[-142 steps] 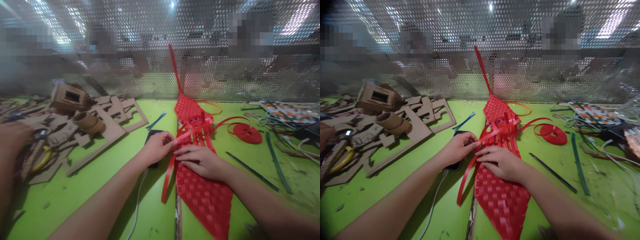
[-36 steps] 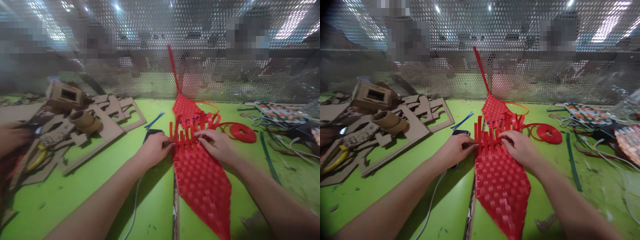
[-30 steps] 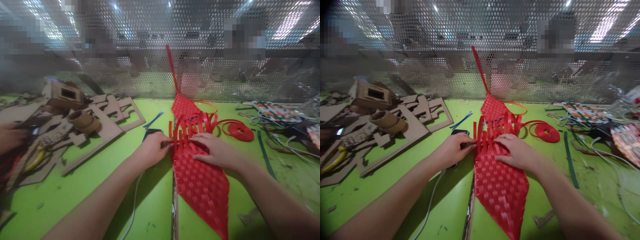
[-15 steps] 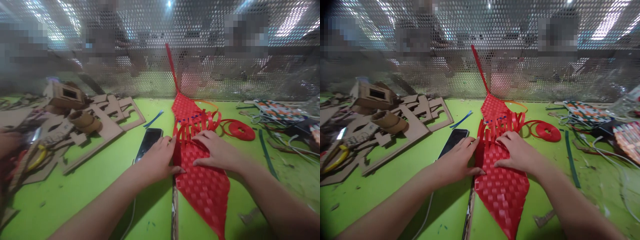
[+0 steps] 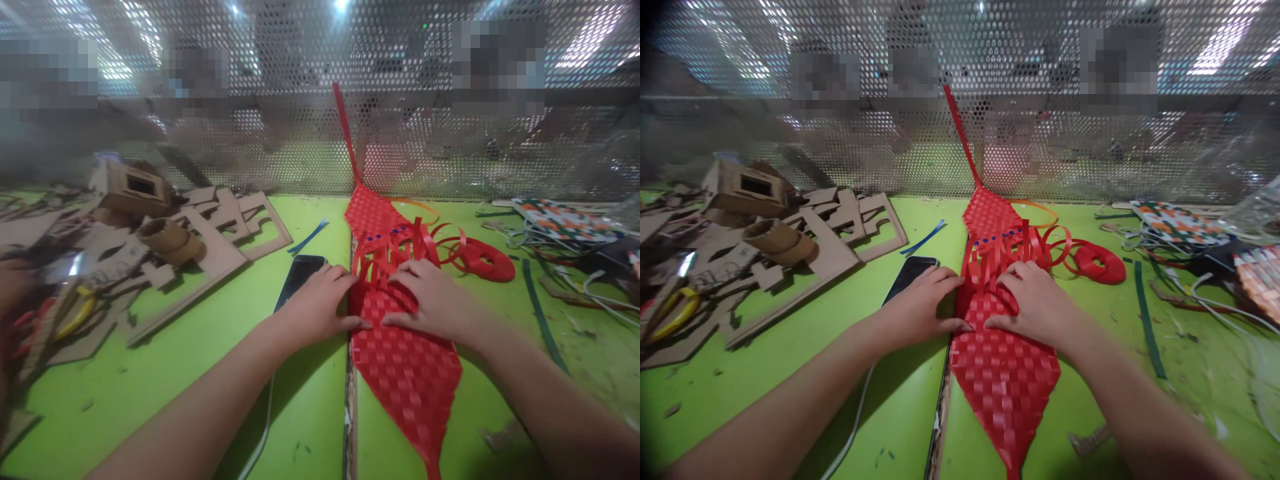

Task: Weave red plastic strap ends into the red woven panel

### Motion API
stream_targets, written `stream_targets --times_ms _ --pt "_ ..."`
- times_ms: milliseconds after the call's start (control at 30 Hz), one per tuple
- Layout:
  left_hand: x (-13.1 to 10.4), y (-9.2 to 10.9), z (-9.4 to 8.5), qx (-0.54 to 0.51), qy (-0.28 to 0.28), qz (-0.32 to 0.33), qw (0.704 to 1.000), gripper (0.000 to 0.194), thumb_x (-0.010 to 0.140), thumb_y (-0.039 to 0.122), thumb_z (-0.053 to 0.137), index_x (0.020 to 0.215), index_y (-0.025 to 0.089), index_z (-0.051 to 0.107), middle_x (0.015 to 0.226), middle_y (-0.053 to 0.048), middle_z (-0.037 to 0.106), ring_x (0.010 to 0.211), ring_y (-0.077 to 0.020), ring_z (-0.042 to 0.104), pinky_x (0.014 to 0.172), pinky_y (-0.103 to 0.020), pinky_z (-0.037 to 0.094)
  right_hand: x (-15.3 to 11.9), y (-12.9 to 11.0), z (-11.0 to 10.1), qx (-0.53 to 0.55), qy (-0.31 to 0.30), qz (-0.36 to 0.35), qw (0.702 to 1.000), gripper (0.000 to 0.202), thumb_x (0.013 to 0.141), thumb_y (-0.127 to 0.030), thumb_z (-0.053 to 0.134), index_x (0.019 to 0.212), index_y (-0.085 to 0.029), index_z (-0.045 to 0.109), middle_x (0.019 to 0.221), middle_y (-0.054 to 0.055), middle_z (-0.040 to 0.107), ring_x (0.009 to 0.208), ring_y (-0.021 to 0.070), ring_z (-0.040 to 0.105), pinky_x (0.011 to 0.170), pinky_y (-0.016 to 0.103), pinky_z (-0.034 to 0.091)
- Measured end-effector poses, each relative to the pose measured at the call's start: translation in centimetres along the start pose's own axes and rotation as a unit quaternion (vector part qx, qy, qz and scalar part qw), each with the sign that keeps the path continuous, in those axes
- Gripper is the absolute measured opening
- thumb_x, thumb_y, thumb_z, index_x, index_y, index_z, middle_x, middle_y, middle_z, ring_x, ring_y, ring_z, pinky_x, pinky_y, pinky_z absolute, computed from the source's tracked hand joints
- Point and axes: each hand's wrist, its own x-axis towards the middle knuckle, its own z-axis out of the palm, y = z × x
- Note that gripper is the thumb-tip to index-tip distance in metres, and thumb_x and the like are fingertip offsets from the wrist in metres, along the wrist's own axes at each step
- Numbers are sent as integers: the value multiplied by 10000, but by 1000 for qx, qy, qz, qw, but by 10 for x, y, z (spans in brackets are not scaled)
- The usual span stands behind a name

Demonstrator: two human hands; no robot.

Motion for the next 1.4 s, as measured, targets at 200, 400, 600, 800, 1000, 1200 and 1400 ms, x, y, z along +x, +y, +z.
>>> stream_targets --times_ms 200,400,600,800,1000,1200,1400 --pt "2 3 -3 13 -2 4 1000 629 857 541 882 1328 160 712 1268 -144 704 1196 -345 629 1080 -480 501 0 1 1 11 -5 -21 1000 643 871 -728 758 1266 -220 746 1283 191 700 1186 428 621 1033 622 530" --pt "2 2 -1 -38 12 -19 999 754 790 550 934 1376 172 647 1331 -144 690 1236 -350 625 1077 -487 516 0 5 3 40 -5 -8 999 698 804 -784 787 1215 -221 764 1221 187 719 1133 422 645 1002 600 543" --pt "2 5 -4 -41 -2 -16 999 601 809 540 919 1222 176 677 1262 -132 696 1195 -342 633 1044 -474 526 0 4 0 22 -37 -8 999 512 882 -553 786 1231 -183 728 1257 175 709 1168 393 643 998 580 554" --pt "0 2 -4 -44 12 -21 999 648 832 560 895 1296 172 661 1290 -140 685 1210 -343 637 1045 -480 535 1 6 -6 -11 -15 -36 999 449 953 -487 717 1273 -171 727 1251 182 731 1188 393 655 1031 597 544" --pt "0 -5 -5 -83 51 -39 994 376 964 371 760 1267 167 669 1136 -118 726 1016 -287 697 886 -420 574 1 5 -17 -5 10 -53 999 314 1068 -280 500 1227 -200 760 1234 153 756 1150 329 693 1019 535 572" --pt "0 -4 -2 -103 63 -30 992 195 976 233 715 1166 194 699 1067 -79 746 948 -241 705 855 -374 567 -2 -3 -12 -32 22 -48 998 380 1069 -395 546 1313 -162 721 1309 177 726 1229 342 682 1061 514 580" --pt "1 1 2 -110 77 -35 990 96 1006 209 659 1095 193 693 1054 -72 765 931 -223 710 810 -339 555 -11 13 4 -79 73 -37 994 449 1089 -416 517 1413 -135 650 1393 213 674 1263 369 664 1079 565 570"
